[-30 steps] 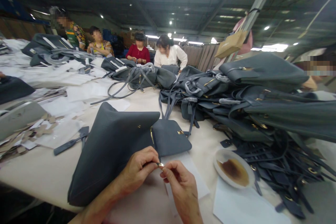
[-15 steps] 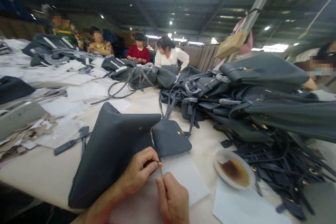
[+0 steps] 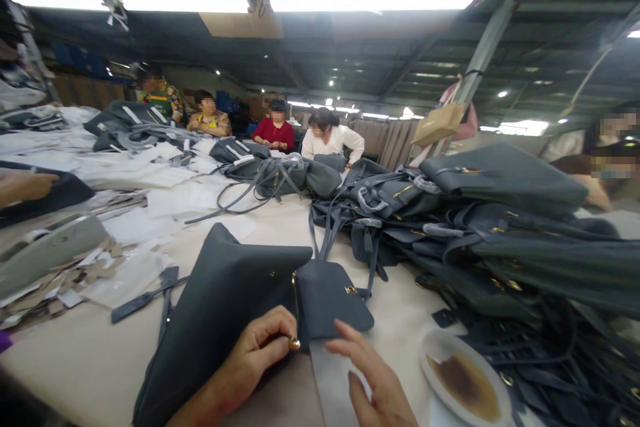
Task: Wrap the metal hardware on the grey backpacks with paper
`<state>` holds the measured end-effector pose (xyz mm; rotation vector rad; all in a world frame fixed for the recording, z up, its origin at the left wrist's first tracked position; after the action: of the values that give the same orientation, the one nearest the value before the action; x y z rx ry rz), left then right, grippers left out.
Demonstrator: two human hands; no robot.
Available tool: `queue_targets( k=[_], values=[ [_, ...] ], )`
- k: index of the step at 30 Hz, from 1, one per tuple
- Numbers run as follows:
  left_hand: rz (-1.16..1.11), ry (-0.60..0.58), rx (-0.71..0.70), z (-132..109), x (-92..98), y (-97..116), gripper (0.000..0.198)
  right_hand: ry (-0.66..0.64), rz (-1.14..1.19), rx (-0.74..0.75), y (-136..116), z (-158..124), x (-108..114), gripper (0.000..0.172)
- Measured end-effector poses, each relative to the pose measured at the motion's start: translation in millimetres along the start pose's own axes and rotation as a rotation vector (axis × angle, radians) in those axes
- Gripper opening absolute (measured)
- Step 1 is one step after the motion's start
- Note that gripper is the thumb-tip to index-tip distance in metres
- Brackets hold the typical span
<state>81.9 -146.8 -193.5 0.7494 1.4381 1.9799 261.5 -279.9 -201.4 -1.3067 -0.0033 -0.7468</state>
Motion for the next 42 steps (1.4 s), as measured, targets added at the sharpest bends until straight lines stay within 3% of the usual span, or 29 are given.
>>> queue_targets(
  k=[2,3,7,11,14,16,18,21,23,25,27,30,32,34,37,42],
  values=[
    [-0.118,0.074,0.010,1,10.8,3,0.017,0.138,0.061,-0.053,-2,20,2,0.026],
    [-0.173,0.109,0.016,1,17.0,4,0.020,0.138,0.134,-0.129,-4,27,0,0.029],
    [-0.268,0.161,-0.026,-1,38.6,13,0.024,-0.054,0.521,-0.423,-16,34,-16,0.039],
    [-0.265,0.148,-0.065,-3,44.0,12,0.024,-0.194,0.699,-0.711,-13,18,-28,0.042],
    [-0.273,0.127,-0.057,-4,39.2,5,0.025,-0.127,0.965,-0.867,-1,10,-38,0.042],
    [-0.279,0.116,-0.052,-4,36.6,2,0.025,-0.042,1.150,-0.879,8,13,-47,0.036],
    [-0.296,0.125,-0.050,-5,36.5,2,0.024,0.107,1.217,-0.796,18,21,-54,0.027],
    [-0.300,0.114,-0.056,-7,37.8,5,0.025,0.423,1.055,-0.573,28,39,-56,0.026],
    [-0.258,0.046,-0.048,-8,35.7,7,0.025,0.514,0.942,-0.486,29,50,-54,0.030],
    [-0.220,-0.051,0.027,-8,30.8,5,0.023,0.447,0.765,-0.359,25,57,-53,0.032],
    [-0.266,-0.089,0.138,-5,27.2,2,0.028,0.279,0.453,-0.082,17,61,-55,0.035],
    [-0.479,0.078,0.256,4,31.8,4,0.054,0.122,0.016,0.429,10,55,-62,0.046],
    [-0.537,0.222,0.288,10,39.8,11,0.066,0.129,-0.180,0.622,11,47,-68,0.053],
    [-0.463,0.251,0.275,15,46.2,20,0.065,0.110,-0.341,0.720,12,40,-74,0.060],
    [-0.282,0.197,0.257,22,48.9,28,0.051,0.059,-0.462,0.795,11,33,-82,0.070],
    [-0.302,0.182,0.325,23,47.7,14,0.039,0.041,-0.437,0.806,5,32,-81,0.082]
  ],
)
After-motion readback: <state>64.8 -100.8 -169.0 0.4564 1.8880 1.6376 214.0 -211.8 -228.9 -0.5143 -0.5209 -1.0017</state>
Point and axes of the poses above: each hand's wrist, its own z-axis towards the middle knuckle, its own x-axis out of the back of the hand, y = z × x, the point moved 2 cm from there along z, towards the middle knuckle, and after that the axes turned 6 degrees about z, right-handed, at the moved point
